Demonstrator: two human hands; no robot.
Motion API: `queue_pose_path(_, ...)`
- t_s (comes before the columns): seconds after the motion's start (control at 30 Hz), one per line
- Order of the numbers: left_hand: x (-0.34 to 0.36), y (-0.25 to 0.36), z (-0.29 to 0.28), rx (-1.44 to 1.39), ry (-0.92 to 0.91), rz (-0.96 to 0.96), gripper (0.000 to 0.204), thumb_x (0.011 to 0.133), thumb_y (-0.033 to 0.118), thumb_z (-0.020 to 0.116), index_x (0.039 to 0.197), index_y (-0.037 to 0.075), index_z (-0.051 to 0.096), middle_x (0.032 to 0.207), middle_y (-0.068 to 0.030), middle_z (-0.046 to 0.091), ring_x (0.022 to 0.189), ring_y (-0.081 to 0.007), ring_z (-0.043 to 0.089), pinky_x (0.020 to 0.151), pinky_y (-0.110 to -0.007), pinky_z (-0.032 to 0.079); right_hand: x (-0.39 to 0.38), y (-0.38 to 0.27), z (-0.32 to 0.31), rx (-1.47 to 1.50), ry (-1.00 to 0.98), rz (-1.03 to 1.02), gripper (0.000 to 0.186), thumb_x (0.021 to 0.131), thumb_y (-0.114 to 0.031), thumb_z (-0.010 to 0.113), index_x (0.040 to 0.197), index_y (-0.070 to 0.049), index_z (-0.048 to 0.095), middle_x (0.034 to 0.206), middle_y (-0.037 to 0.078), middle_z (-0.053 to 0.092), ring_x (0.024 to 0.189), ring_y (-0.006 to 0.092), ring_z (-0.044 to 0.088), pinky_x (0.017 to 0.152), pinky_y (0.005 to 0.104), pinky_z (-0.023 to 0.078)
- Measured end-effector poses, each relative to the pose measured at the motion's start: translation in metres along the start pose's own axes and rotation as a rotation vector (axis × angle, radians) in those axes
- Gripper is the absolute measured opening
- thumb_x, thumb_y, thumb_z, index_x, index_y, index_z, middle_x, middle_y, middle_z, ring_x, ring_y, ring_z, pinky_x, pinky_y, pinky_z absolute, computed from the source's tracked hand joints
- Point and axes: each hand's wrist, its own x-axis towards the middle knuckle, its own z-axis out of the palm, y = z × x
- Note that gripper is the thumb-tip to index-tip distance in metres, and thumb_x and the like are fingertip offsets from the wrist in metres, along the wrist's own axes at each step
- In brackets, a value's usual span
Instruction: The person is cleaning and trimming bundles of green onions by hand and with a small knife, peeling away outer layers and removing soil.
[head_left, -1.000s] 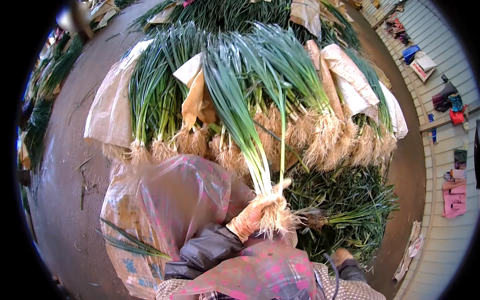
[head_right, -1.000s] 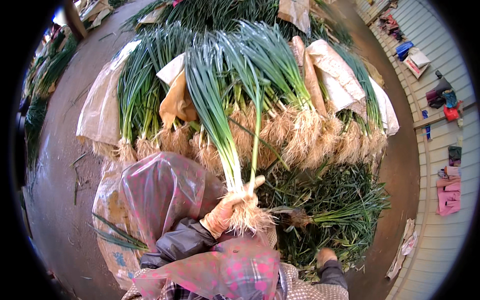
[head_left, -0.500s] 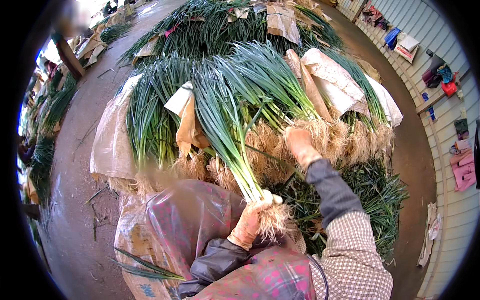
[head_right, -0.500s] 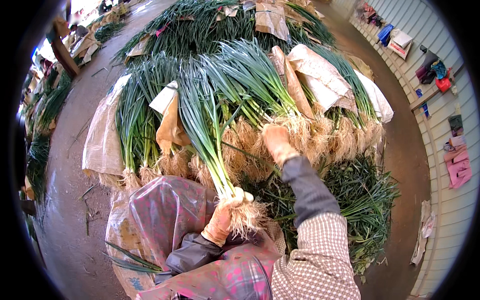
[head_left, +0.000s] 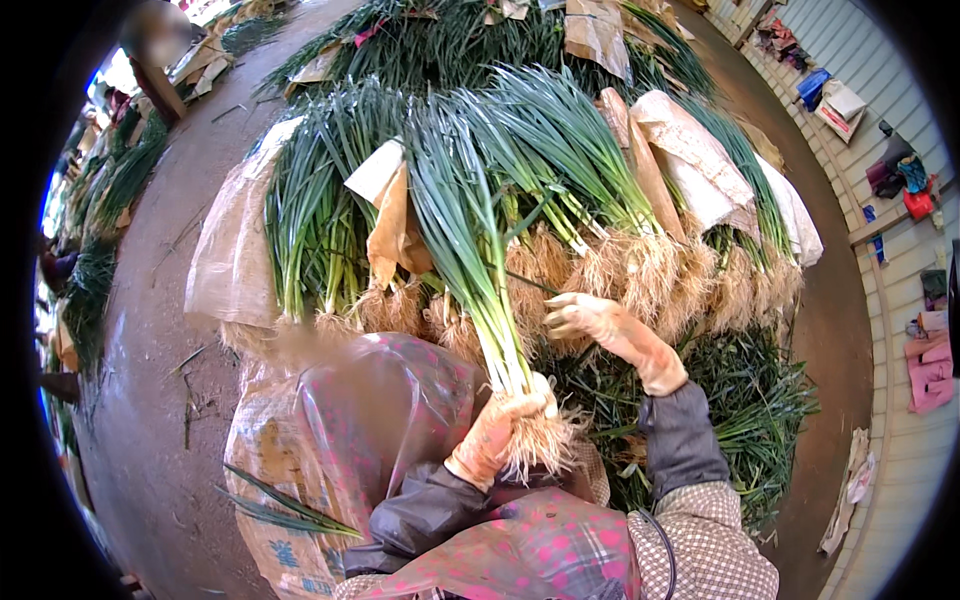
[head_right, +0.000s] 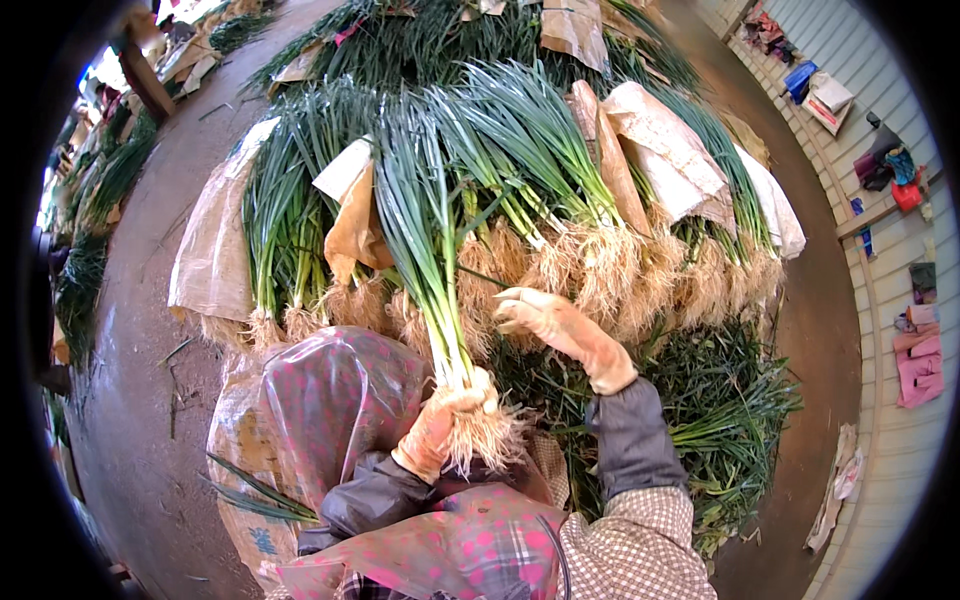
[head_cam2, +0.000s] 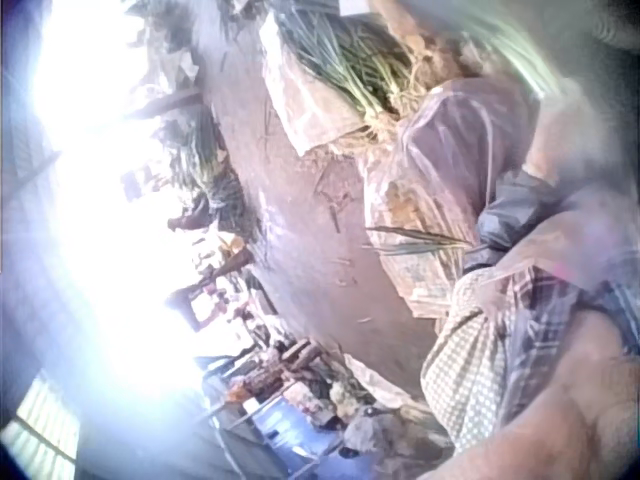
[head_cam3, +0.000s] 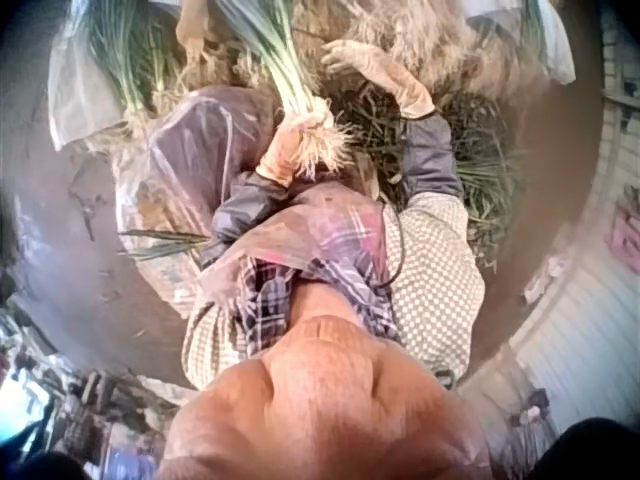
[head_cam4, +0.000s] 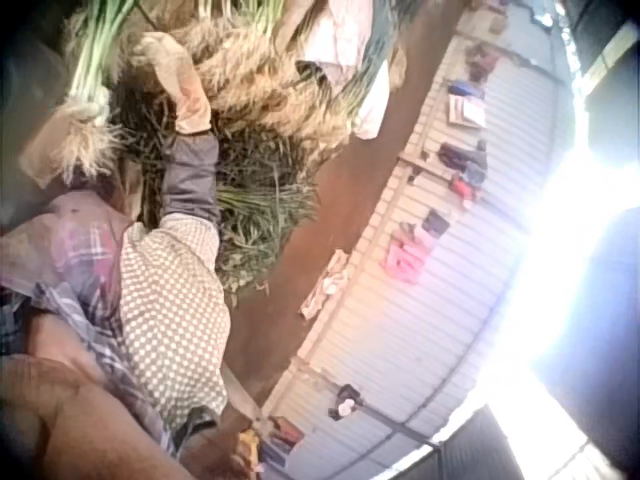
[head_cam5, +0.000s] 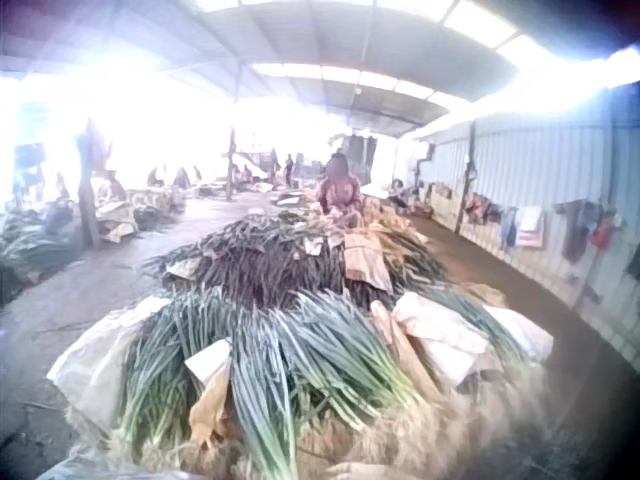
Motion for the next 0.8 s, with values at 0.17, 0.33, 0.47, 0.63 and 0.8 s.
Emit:
queue_pose_path(0.17,-0.054,0.005,0.005,0.534,-0.108,-0.119,0.019,0.083,0.012,0.071,0.095,0.005,0.058,0.073,-0.0002,0.055,0.065,-0.0110,0.054,0.056,-0.027,0.045,0.128,-0.003,0.030,0.206,0.087,-0.126,0.053,0.103,-0.042,0.044,0.134,0.000,0.052,0.129,0.011,0.060,0.114,0.0206,0.060,0.100,0.0328,0.047)
queue_pose_path(0.33,-0.109,0.026,0.025,0.775,0.011,-0.170,0.045,0.084,0.017,0.071,0.123,-0.002,0.057,0.078,-0.0022,0.058,0.073,-0.0104,0.055,0.064,-0.028,0.048,0.258,-0.141,-0.018,0.609,-0.067,-0.278,0.053,0.100,-0.051,0.044,0.111,-0.005,0.067,0.091,0.004,0.069,0.076,0.0177,0.065,0.079,0.0304,0.053)
queue_pose_path(0.47,-0.115,0.032,0.019,0.642,0.112,-0.158,0.050,0.086,0.016,0.070,0.130,-0.002,0.052,0.084,-0.0027,0.058,0.077,-0.0102,0.056,0.069,-0.026,0.047,0.269,-0.279,-0.035,-0.666,0.117,-0.540,0.075,0.095,-0.066,0.039,0.099,0.002,0.069,0.091,0.014,0.069,0.088,0.0255,0.069,0.084,0.0359,0.055)
queue_pose_path(0.63,-0.068,0.021,-0.004,0.420,0.100,0.046,0.050,0.089,0.019,0.063,0.135,0.003,0.048,0.097,-0.0063,0.061,0.086,-0.0156,0.059,0.077,-0.030,0.050,0.259,-0.259,-0.132,-1.232,0.326,-0.399,0.073,0.090,-0.062,0.053,0.117,0.005,0.056,0.098,0.016,0.062,0.080,0.0257,0.062,0.072,0.0326,0.050)
queue_pose_path(0.8,-0.036,0.009,-0.017,0.091,-0.047,0.169,0.037,0.079,0.011,0.067,0.114,0.007,0.054,0.102,-0.0110,0.062,0.093,-0.0224,0.060,0.088,-0.035,0.048,0.124,-0.101,-0.227,-1.129,0.163,0.085,0.115,0.075,-0.060,0.072,0.150,0.004,0.012,0.145,0.033,0.035,0.126,0.0382,0.049,0.106,0.0458,0.041)
